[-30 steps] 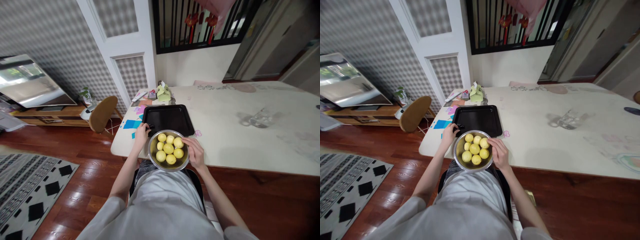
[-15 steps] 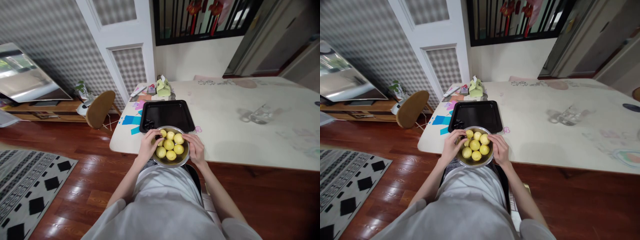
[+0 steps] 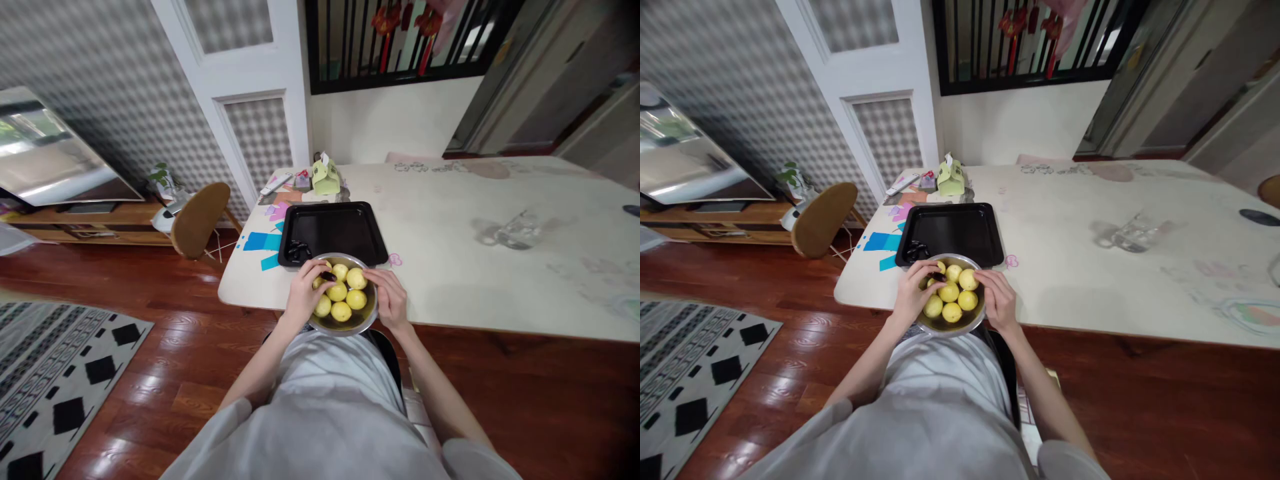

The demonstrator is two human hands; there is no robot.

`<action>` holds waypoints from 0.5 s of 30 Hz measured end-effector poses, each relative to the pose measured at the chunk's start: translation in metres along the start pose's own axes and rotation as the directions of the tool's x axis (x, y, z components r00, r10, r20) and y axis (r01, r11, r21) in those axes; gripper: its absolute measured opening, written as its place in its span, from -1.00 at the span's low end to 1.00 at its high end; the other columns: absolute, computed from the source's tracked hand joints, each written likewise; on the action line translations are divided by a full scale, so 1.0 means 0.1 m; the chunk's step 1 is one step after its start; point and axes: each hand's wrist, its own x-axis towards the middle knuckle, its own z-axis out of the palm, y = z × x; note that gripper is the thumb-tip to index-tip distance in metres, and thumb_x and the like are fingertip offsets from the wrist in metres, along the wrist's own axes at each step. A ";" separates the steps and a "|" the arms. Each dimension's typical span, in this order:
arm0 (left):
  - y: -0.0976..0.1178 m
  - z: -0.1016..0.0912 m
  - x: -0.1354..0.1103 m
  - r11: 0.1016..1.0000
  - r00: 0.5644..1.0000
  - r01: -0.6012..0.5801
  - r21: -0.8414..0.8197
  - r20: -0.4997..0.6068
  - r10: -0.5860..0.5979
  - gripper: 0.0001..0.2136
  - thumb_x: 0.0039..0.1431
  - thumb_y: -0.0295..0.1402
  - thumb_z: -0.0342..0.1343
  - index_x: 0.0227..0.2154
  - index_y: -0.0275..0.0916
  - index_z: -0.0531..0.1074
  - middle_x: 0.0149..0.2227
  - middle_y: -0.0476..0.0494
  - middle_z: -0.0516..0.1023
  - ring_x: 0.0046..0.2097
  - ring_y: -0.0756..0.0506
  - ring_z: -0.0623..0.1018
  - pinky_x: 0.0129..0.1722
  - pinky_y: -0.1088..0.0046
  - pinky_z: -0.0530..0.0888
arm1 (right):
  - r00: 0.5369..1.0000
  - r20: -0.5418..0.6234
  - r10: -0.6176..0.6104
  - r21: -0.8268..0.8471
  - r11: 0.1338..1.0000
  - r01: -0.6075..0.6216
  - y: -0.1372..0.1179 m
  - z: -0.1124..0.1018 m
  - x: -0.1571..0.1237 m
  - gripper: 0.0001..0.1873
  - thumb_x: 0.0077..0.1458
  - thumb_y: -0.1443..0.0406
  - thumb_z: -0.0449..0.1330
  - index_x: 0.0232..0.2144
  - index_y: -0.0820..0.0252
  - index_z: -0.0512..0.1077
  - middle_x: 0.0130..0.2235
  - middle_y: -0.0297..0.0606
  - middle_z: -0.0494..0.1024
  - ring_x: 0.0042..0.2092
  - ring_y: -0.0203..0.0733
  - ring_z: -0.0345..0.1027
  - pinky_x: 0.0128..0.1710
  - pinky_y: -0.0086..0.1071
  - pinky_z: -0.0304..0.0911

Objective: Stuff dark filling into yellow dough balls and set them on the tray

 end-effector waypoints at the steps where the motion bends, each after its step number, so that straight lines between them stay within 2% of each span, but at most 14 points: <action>1: 0.00 0.00 0.00 1.000 1.000 0.005 0.012 -0.012 -0.005 -0.85 0.27 -0.45 0.30 -0.12 -0.17 0.54 -0.01 -0.18 0.59 0.02 -0.17 0.63 0.06 0.22 0.62 | 1.000 -0.002 -0.012 0.006 1.000 0.012 0.00 0.00 0.00 -0.54 0.44 0.28 -0.09 0.09 0.11 0.57 0.02 -0.09 0.67 0.06 0.02 0.54 0.07 0.01 0.45; 5: -0.02 0.02 -0.01 0.998 0.998 0.049 0.025 -0.040 -0.048 -0.84 0.24 -0.43 0.34 -0.15 -0.18 0.53 -0.06 -0.16 0.58 -0.07 -0.15 0.64 -0.07 0.29 0.65 | 1.000 -0.002 -0.031 0.018 0.999 0.031 0.01 0.00 0.00 -0.55 0.44 0.32 -0.08 0.11 0.10 0.55 0.03 -0.10 0.66 0.06 0.02 0.53 0.06 -0.01 0.44; 9: -0.04 0.03 -0.03 0.996 0.996 0.090 -0.006 -0.019 -0.090 -0.89 0.27 -0.40 0.31 -0.18 -0.19 0.53 -0.10 -0.15 0.57 -0.19 -0.10 0.62 -0.16 0.33 0.65 | 1.000 -0.007 -0.023 0.024 0.999 0.023 0.00 0.00 0.00 -0.55 0.44 0.31 -0.08 0.12 0.08 0.56 0.03 -0.10 0.66 0.06 0.02 0.53 0.06 0.00 0.45; 15: 0.01 0.02 -0.03 0.991 0.991 0.131 0.038 -0.005 -0.131 -0.93 0.30 -0.35 0.30 -0.27 -0.20 0.54 -0.17 -0.13 0.56 -0.20 -0.10 0.61 -0.24 0.40 0.59 | 1.000 -0.006 -0.025 0.016 1.000 0.025 0.00 0.00 0.00 -0.55 0.44 0.32 -0.08 0.11 0.11 0.56 0.02 -0.08 0.67 0.05 0.02 0.53 0.05 0.01 0.45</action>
